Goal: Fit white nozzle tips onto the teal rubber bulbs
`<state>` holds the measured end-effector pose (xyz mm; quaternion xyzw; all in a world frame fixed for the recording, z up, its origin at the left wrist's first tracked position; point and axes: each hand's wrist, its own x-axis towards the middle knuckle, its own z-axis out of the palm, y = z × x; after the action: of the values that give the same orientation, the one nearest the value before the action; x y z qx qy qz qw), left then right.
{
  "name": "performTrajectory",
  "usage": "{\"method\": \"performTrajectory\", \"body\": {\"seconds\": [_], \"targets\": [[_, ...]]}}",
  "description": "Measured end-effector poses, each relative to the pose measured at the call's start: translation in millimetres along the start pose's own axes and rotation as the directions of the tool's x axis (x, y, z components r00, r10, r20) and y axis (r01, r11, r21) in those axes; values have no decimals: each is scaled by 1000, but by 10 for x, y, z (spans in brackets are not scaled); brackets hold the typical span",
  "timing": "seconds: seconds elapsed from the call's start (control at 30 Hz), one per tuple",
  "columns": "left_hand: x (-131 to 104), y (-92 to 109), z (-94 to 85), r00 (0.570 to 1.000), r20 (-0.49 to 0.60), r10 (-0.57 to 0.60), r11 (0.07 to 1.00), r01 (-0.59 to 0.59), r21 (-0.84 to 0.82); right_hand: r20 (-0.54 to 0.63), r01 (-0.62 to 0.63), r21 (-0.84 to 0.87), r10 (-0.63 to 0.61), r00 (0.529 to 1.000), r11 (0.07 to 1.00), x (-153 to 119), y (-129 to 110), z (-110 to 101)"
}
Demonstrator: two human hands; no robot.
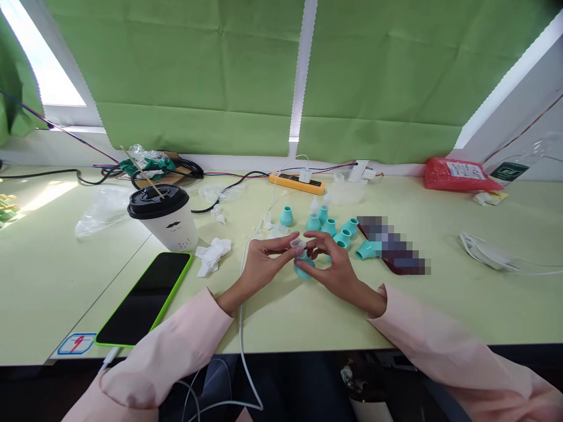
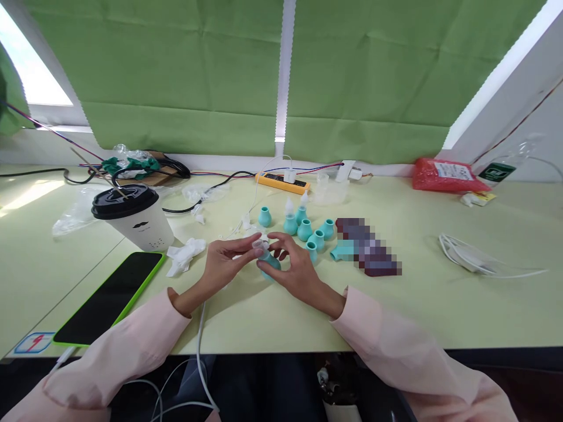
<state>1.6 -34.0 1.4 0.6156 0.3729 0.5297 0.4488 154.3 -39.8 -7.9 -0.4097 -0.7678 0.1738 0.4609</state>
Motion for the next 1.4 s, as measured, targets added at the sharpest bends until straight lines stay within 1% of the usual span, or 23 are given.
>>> {"method": "performTrajectory", "body": {"seconds": [0.07,0.17,0.23,0.27,0.3,0.37,0.43,0.47,0.53,0.57,0.63,0.7,0.73,0.8,0.83,0.9,0.97,1.0,1.07,1.13,1.2,1.27,1.4], "targets": [[7,18,-21,999,-1,44,999,-44,2,-28,13,-30,-14,1000,999,10,10,-6],[67,38,-103,992,-86,93,995,-90,32,-92,20,-94,-29,995,995,23,25,-20],[128,32,-170,986,-126,107,979,-83,184,-120,28,-125,-43,992,992,30,28,-32],[156,19,-198,987,-107,118,950,-81,301,-133,30,-131,-48,990,991,32,26,-38],[178,-1,-217,990,-55,130,897,-94,432,-147,28,-130,-47,988,991,34,21,-45],[197,-66,-225,984,108,144,725,-180,665,-167,16,-108,-34,985,994,35,5,-57],[184,-157,-197,951,278,137,541,-307,783,-169,12,-86,-26,985,996,33,-17,-66],[172,-206,-176,931,342,127,474,-359,804,-163,16,-83,-29,986,996,31,-27,-69],[149,-296,-135,900,423,105,387,-429,816,-145,31,-97,-45,988,995,25,-44,-75],[143,-330,-119,892,440,101,362,-445,819,-136,40,-109,-55,989,993,24,-49,-81],[146,-365,-103,894,433,117,344,-446,827,-117,60,-131,-76,990,989,22,-54,-97],[161,-353,-104,902,399,162,395,-430,812,-85,94,-138,-107,991,986,23,-51,-120],[169,-331,-110,905,380,189,453,-424,784,-61,116,-137,-125,990,984,23,-48,-132],[181,-263,-130,923,312,224,620,-382,685,-6,161,-132,-163,987,978,20,-41,-151],[184,-221,-143,941,261,217,716,-335,613,18,181,-132,-180,984,975,16,-37,-156],[189,-135,-171,979,146,142,883,-192,429,42,207,-140,-203,978,968,7,-26,-159],[196,-57,-200,996,83,19,975,-36,218,45,222,-152,-218,975,963,-3,-14,-153],[201,-25,-212,995,93,-38,993,27,116,40,226,-159,-222,974,961,-7,-7,-149],[212,21,-229,980,162,-119,992,125,-29,25,222,-170,-221,975,960,-12,5,-141],[218,44,-232,951,257,-174,977,199,-73,14,216,-180,-217,976,960,-16,12,-135],[216,50,-221,928,309,-207,970,235,-56,14,219,-183,-220,975,958,-21,15,-127],[208,44,-201,926,308,-218,969,243,-44,21,229,-180,-229,973,957,-27,16,-116],[185,14,-161,941,229,-249,958,274,-84,28,231,-211,-231,973,950,-44,20,-75]]}}
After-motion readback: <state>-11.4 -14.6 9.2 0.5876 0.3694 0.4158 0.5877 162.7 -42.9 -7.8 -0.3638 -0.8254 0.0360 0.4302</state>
